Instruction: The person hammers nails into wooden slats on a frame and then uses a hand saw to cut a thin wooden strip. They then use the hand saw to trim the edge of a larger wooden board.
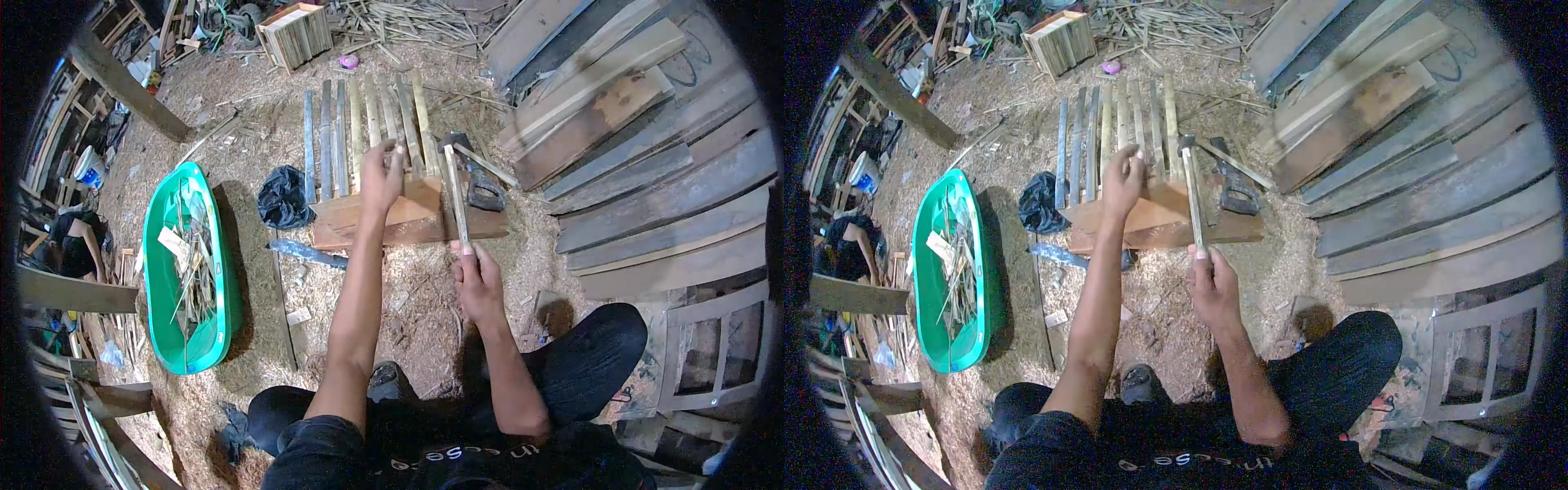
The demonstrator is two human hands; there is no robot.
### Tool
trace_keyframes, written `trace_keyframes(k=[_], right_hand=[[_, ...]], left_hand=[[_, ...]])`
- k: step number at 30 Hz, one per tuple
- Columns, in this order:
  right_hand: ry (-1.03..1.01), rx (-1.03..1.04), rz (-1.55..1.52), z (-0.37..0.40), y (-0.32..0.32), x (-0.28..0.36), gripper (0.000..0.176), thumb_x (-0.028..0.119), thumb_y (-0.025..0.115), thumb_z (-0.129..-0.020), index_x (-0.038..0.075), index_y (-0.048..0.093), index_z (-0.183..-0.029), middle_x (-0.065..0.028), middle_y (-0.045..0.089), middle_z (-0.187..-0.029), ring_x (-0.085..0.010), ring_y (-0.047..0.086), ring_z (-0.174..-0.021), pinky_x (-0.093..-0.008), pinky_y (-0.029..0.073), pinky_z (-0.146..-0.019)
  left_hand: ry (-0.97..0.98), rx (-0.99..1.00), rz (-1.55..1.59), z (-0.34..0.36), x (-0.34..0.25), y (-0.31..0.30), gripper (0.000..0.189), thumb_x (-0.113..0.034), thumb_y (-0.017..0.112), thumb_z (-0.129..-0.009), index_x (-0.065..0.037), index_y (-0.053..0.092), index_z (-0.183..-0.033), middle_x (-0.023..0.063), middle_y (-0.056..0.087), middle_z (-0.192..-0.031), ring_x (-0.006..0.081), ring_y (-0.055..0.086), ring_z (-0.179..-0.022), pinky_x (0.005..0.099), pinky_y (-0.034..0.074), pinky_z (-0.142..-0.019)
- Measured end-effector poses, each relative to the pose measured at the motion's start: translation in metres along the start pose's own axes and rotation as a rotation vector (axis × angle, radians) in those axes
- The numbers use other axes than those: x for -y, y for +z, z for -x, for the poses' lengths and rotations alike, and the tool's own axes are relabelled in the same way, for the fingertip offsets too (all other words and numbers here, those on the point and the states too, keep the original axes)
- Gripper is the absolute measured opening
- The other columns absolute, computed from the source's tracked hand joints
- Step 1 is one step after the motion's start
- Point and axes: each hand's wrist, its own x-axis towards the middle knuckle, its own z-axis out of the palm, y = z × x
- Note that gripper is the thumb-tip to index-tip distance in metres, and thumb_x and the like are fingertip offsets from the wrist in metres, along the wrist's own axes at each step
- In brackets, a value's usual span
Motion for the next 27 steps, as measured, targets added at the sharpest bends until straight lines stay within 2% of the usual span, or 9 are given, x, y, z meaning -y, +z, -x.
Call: trace_keyframes(k=[2,6,10,11,14,15,18,22,27], right_hand=[[-0.008,0.001,0.013,0.001,-0.002,-0.004,0.032,0.03,0.047,-0.104,0.003,0.061,-0.114,0.002,0.048,-0.067,-0.0065,0.044,-0.054,-0.0248,0.037,-0.049],[0.004,0.017,0.004,-0.002,-0.004,-0.008,0.035,0.034,0.045,-0.105,0.004,0.059,-0.118,0.0033,0.045,-0.068,-0.0043,0.039,-0.05,-0.021,0.033,-0.043],[0.049,0.002,-0.004,-0.001,-0.006,-0.001,0.034,0.029,0.046,-0.104,0.0,0.061,-0.113,0.0002,0.05,-0.065,-0.0088,0.047,-0.058,-0.0276,0.039,-0.053],[0.058,0.003,-0.012,0.0,-0.005,-0.001,0.034,0.029,0.046,-0.104,0.0,0.061,-0.114,0.0,0.05,-0.065,-0.0089,0.047,-0.058,-0.0276,0.039,-0.053],[0.046,0.016,-0.007,-0.001,-0.003,-0.004,0.035,0.031,0.046,-0.104,0.001,0.061,-0.116,0.0009,0.049,-0.065,-0.0073,0.045,-0.055,-0.0254,0.037,-0.05],[0.025,0.021,0.01,-0.002,-0.003,-0.008,0.036,0.032,0.046,-0.105,0.002,0.06,-0.118,0.0021,0.047,-0.065,-0.0057,0.043,-0.053,-0.0233,0.035,-0.047],[0.02,0.031,0.024,-0.002,-0.002,-0.013,0.035,0.033,0.045,-0.106,0.004,0.06,-0.12,0.0033,0.046,-0.065,-0.004,0.04,-0.049,-0.0214,0.033,-0.043],[0.014,0.046,0.006,-0.004,-0.001,-0.016,0.034,0.032,0.045,-0.106,0.004,0.06,-0.119,0.0033,0.046,-0.065,-0.0039,0.039,-0.047,-0.0217,0.032,-0.041],[0.018,0.028,0.032,-0.005,-0.002,-0.02,0.033,0.031,0.045,-0.106,0.005,0.06,-0.119,0.0033,0.046,-0.065,-0.0041,0.038,-0.046,-0.0217,0.032,-0.041]], left_hand=[[-0.018,-0.11,-0.149,-0.011,0.006,0.008,0.033,-0.024,0.065,-0.089,0.002,0.07,-0.109,0.0226,0.071,-0.102,0.0335,0.068,-0.098,0.0436,0.051,-0.091],[-0.171,0.05,-0.437,-0.025,-0.031,-0.004,0.028,-0.025,0.067,-0.089,0.0,0.073,-0.1,0.0199,0.072,-0.096,0.0332,0.069,-0.087,0.0394,0.055,-0.08],[-0.095,0.0,-0.27,-0.054,0.013,0.003,0.035,-0.04,0.069,-0.086,-0.007,0.076,-0.095,0.0165,0.069,-0.112,0.0294,0.064,-0.109,0.0511,0.046,-0.098],[-0.158,0.092,-0.373,-0.055,0.017,0.003,0.04,-0.049,0.069,-0.084,-0.012,0.077,-0.097,0.0168,0.058,-0.134,0.0329,0.048,-0.132,0.0606,0.029,-0.11],[-0.025,0.119,-0.51,-0.042,0.028,0.017,0.042,-0.052,0.07,-0.081,-0.015,0.076,-0.1,0.0151,0.046,-0.146,0.0369,0.031,-0.143,0.0654,0.018,-0.113],[-0.073,0.196,-0.524,-0.043,0.021,0.016,0.043,-0.055,0.07,-0.08,-0.019,0.076,-0.102,0.0152,0.041,-0.15,0.0385,0.022,-0.146,0.0668,0.014,-0.114],[-0.102,0.235,-0.572,-0.048,0.016,0.019,0.045,-0.057,0.071,-0.078,-0.019,0.076,-0.103,0.0155,0.042,-0.149,0.0393,0.024,-0.145,0.0679,0.012,-0.114],[-0.047,0.242,-0.625,-0.052,0.011,0.033,0.052,-0.058,0.07,-0.079,-0.01,0.077,-0.097,0.014,0.044,-0.147,0.0362,0.026,-0.144,0.067,0.016,-0.115],[0.0,0.22,-0.583,-0.045,0.013,0.032,0.045,-0.047,0.066,-0.085,-0.004,0.076,-0.093,0.0158,0.051,-0.137,0.034,0.038,-0.136,0.0627,0.022,-0.115]])
